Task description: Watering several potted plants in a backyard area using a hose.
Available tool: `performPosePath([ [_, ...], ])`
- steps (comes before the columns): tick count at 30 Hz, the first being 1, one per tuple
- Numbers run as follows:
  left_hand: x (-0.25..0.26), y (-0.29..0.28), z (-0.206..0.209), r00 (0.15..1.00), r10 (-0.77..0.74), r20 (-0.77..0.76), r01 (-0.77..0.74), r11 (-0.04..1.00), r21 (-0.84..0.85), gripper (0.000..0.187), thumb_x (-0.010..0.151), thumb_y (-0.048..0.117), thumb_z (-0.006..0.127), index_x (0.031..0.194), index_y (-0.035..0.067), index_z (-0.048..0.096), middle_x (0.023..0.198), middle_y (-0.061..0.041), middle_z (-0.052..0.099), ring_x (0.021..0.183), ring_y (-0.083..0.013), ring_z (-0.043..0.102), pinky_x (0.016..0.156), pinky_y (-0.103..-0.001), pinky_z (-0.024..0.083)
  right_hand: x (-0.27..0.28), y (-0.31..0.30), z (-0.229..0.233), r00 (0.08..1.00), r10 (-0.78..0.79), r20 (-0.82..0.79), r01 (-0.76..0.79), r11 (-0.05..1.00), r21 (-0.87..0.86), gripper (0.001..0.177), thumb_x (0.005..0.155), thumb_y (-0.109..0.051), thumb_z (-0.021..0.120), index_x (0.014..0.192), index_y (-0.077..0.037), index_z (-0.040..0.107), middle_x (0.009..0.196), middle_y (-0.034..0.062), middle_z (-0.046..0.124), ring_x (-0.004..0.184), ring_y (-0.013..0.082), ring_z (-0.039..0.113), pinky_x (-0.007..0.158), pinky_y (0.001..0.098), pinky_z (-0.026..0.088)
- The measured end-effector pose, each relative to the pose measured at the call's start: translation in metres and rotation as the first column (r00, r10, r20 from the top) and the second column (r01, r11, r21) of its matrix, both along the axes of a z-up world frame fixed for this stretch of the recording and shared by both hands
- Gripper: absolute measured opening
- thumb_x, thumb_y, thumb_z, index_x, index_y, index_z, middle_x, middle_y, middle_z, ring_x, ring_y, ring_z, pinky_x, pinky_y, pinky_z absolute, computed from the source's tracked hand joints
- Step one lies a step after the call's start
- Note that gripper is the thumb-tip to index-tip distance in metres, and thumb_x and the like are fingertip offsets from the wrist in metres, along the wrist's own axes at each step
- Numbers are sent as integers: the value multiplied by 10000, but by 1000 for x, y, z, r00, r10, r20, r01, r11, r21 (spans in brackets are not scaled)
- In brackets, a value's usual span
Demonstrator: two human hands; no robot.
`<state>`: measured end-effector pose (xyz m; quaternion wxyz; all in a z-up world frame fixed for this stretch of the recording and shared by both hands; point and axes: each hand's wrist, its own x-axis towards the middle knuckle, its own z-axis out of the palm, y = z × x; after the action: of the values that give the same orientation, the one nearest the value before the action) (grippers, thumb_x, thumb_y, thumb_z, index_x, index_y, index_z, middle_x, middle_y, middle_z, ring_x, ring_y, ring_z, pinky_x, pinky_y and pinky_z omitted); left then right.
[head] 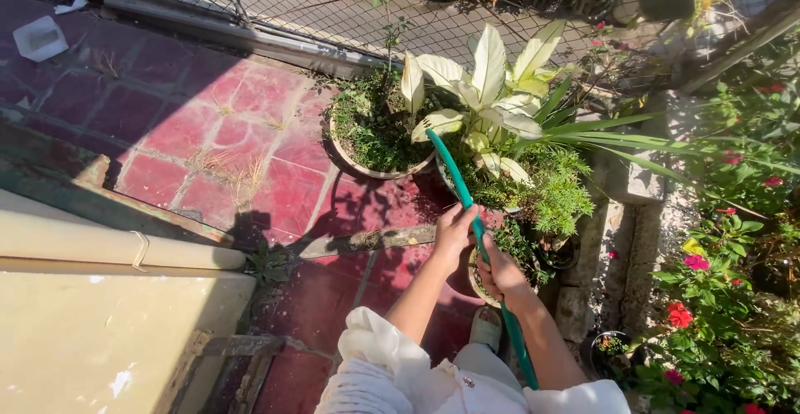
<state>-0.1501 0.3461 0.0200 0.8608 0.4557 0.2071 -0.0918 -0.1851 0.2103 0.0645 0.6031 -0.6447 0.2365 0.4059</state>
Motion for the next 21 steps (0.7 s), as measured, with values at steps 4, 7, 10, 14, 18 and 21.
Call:
performPosePath([
  [4, -7, 6, 20, 1000, 8, -12, -8, 1000, -7, 279, 985, 269, 671, 1177, 68, 690, 1084, -3, 720, 866, -94, 643, 728, -319, 602, -6, 1, 4, 997, 42, 60, -41, 999, -19, 670, 950, -751, 382, 651, -152, 364, 506, -47, 266, 372, 112, 217, 361, 318, 156],
  [7, -2, 4, 7, 999, 37, 28, -38, 999, 23, 277, 990, 261, 690, 1175, 56, 707, 1050, -10, 699, 860, -96, 643, 720, -322, 609, -1, 1, -2, 992, 61, 107, -59, 998, -19, 694, 941, -764, 376, 630, -143, 364, 491, -43, 281, 367, 116, 250, 360, 315, 200],
  [10, 0, 5, 0, 997, 71, 20, -71, 997, 32, 261, 982, 234, 717, 1170, 53, 712, 998, -21, 682, 834, -121, 658, 693, -324, 599, -1, 4, -6, 986, 87, 145, -87, 996, -5, 694, 941, -763, 377, 629, -143, 373, 486, -43, 303, 370, 115, 286, 367, 310, 250],
  [14, -5, 13, 8, 993, 112, -38, -110, 993, 46, 255, 946, 217, 707, 1157, 72, 696, 999, 1, 720, 830, -131, 704, 641, -312, 564, -5, 12, -10, 975, 99, 199, -100, 995, -7, 635, 977, -703, 404, 717, -127, 449, 526, -50, 355, 403, 89, 319, 397, 277, 284],
  [18, -5, 20, -14, 984, 176, -36, -175, 984, 32, 269, 947, 193, 735, 1162, 39, 685, 996, -22, 711, 833, -144, 702, 636, -319, 580, -2, 23, -21, 960, 81, 268, -107, 991, 83, 535, 1018, -600, 461, 847, -98, 538, 574, -60, 370, 436, 56, 307, 408, 254, 246],
  [21, -8, 27, -8, 979, 188, -82, -187, 982, 15, 331, 928, 180, 744, 1212, 20, 684, 1012, -43, 709, 841, -164, 709, 608, -338, 577, -7, 33, -11, 946, 114, 304, -121, 993, 5, 513, 1018, -547, 447, 880, -67, 566, 572, -51, 379, 409, 79, 303, 372, 291, 253],
])
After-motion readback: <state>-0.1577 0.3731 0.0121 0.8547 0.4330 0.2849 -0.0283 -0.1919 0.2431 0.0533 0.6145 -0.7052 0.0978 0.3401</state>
